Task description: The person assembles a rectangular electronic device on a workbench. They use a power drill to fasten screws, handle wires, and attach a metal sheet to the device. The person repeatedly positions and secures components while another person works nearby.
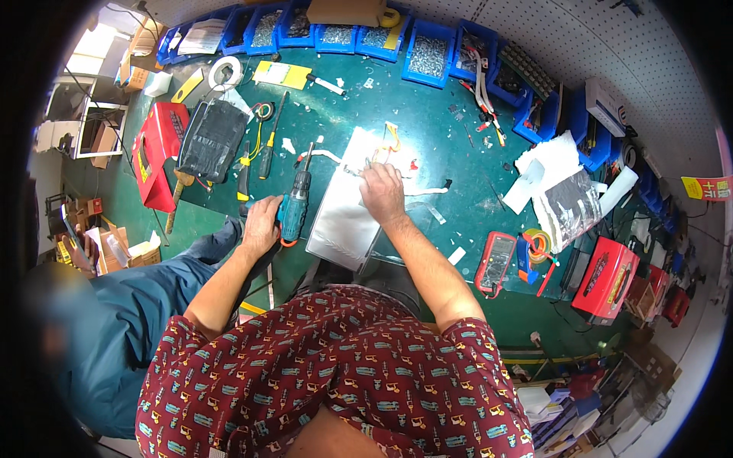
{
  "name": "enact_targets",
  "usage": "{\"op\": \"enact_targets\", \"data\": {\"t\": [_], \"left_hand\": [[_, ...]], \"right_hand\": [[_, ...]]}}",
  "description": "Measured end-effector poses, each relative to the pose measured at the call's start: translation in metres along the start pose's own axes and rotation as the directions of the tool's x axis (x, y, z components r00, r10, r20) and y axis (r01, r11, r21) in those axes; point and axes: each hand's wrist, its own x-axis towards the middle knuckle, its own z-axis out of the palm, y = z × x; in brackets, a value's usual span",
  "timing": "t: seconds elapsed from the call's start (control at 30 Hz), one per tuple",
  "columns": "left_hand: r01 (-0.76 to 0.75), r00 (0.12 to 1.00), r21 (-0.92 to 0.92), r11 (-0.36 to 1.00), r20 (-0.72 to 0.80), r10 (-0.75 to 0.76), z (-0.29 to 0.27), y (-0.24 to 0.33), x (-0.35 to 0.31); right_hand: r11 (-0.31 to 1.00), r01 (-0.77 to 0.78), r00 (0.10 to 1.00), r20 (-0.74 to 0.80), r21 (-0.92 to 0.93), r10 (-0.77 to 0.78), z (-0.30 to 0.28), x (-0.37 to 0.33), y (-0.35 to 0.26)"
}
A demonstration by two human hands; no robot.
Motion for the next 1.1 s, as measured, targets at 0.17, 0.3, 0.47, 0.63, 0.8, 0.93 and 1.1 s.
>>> {"op": "enact_targets", "data": {"t": [0.17,0.3,0.47,0.63,0.8,0.93,1.1], "left_hand": [[-0.017,0.989,0.199,0.980,0.147,-0.013,0.022,-0.017,0.006],[-0.007,0.978,0.192,0.981,0.205,-0.033,0.021,-0.016,0.012],[0.021,0.991,0.060,0.998,0.130,-0.029,-0.006,-0.009,0.008],[0.151,0.986,-0.273,0.950,-0.022,-0.163,-0.064,0.061,0.007],[0.079,0.976,-0.602,0.795,-0.117,-0.185,-0.056,0.102,-0.016],[0.218,0.962,-0.657,0.721,0.019,-0.274,-0.060,0.137,-0.025],[0.203,0.964,-0.630,0.749,-0.004,-0.265,-0.046,0.145,-0.022]], "right_hand": [[0.999,-0.011,0.999,0.043,-0.032,0.012,-0.003,0.001,-0.002],[1.000,-0.002,0.998,0.064,-0.022,0.003,-0.007,0.002,0.000],[1.000,-0.003,0.998,0.058,-0.029,0.005,-0.002,0.000,0.002],[0.999,-0.016,0.999,0.045,-0.032,0.017,0.003,-0.002,0.003],[0.997,0.001,0.999,0.033,-0.072,0.001,0.006,-0.003,0.006],[0.996,-0.008,0.999,0.032,-0.089,0.011,0.007,-0.003,0.007],[0.994,-0.018,0.999,0.034,-0.109,0.022,0.005,-0.002,0.005]]}}
